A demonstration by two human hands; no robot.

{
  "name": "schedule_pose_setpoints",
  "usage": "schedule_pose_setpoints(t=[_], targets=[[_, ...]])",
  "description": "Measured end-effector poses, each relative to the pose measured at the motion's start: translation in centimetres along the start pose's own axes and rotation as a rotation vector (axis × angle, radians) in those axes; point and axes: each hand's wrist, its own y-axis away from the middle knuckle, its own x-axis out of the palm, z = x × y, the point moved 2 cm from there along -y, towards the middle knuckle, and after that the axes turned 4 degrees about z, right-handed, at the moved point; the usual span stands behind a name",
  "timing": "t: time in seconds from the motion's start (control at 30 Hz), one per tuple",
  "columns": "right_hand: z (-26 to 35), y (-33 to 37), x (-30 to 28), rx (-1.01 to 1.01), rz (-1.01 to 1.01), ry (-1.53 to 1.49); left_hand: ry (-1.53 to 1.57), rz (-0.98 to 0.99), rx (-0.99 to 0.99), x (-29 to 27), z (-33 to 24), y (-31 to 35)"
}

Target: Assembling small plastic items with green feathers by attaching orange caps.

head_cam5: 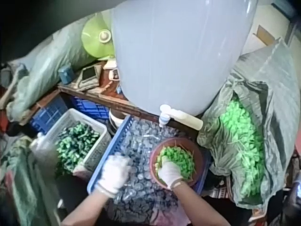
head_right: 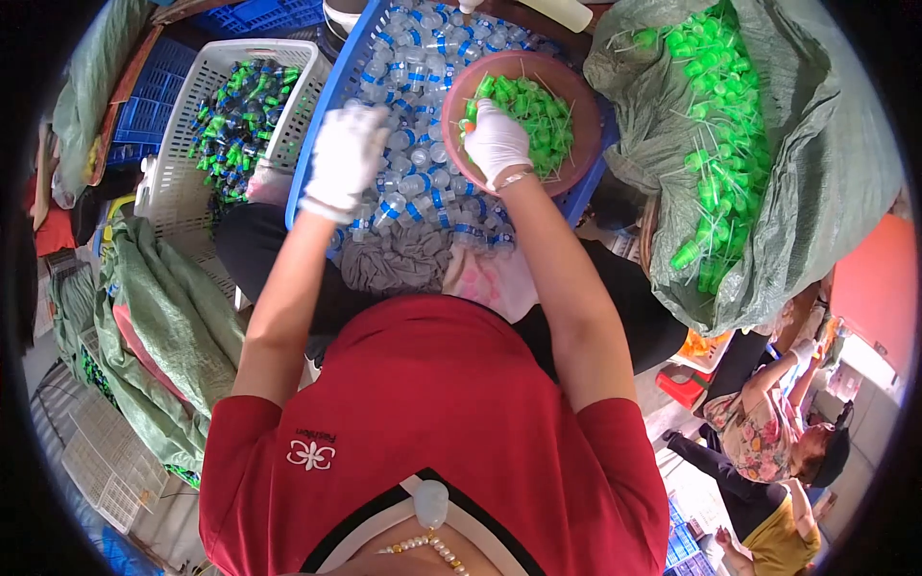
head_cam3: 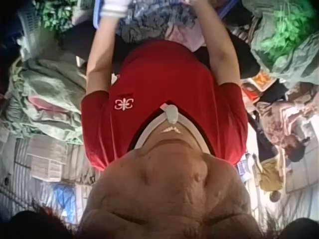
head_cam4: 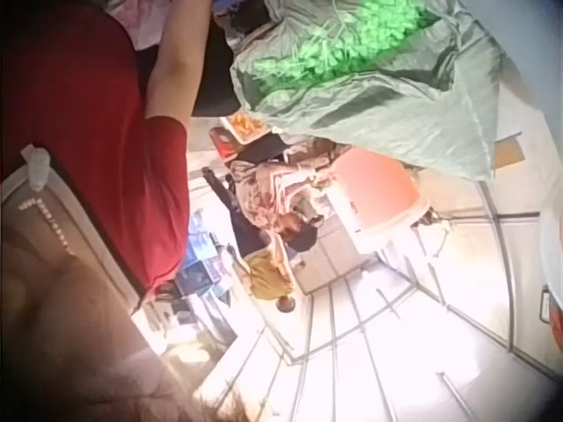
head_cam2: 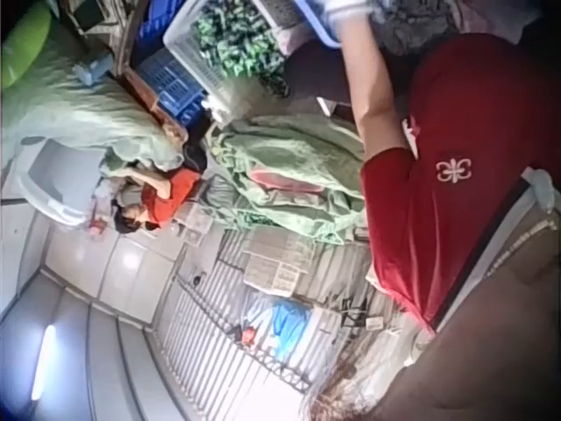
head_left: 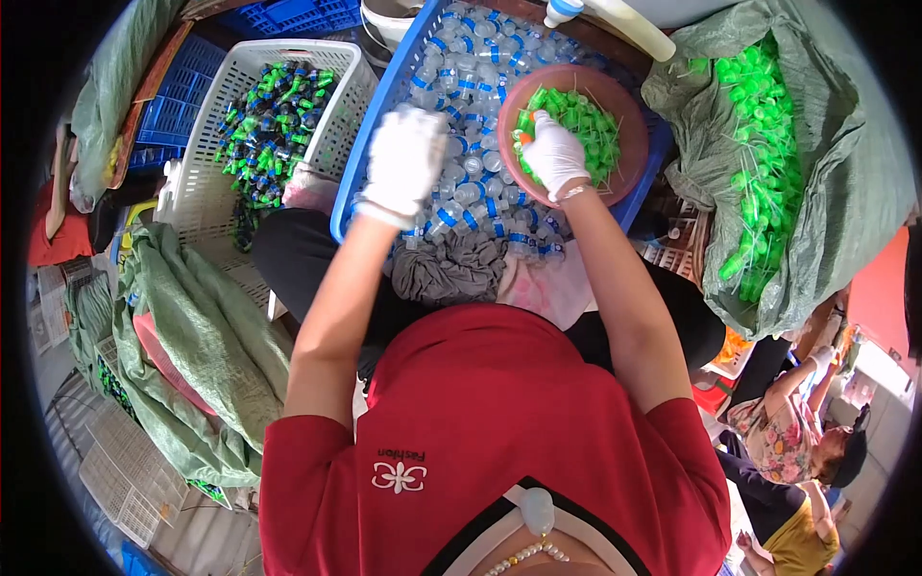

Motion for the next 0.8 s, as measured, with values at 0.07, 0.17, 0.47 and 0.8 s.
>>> schedule_pose_setpoints(t=[0.07,0.17,0.47,0.8], targets=[[0.0,-0.4,0.6,0.05,0.032,0.012,0.004,0.161,0.036,4.1,-1.5,-0.7],[-1.0,-0.4,1.2,0.031,0.099,0.069,-0.075,0.296,0.059,5.8,-1.1,-0.3],[-1.8,1.0,1.0,-0.085,-0.039,0.041,0.858,0.023,-0.096,5.0,-0.3,-2.5],[2.9,6.5,-13.2,-0.283,-0.577,-0.362,1.369,0.012,-0.056,0.4,-5.5,-10.4]])
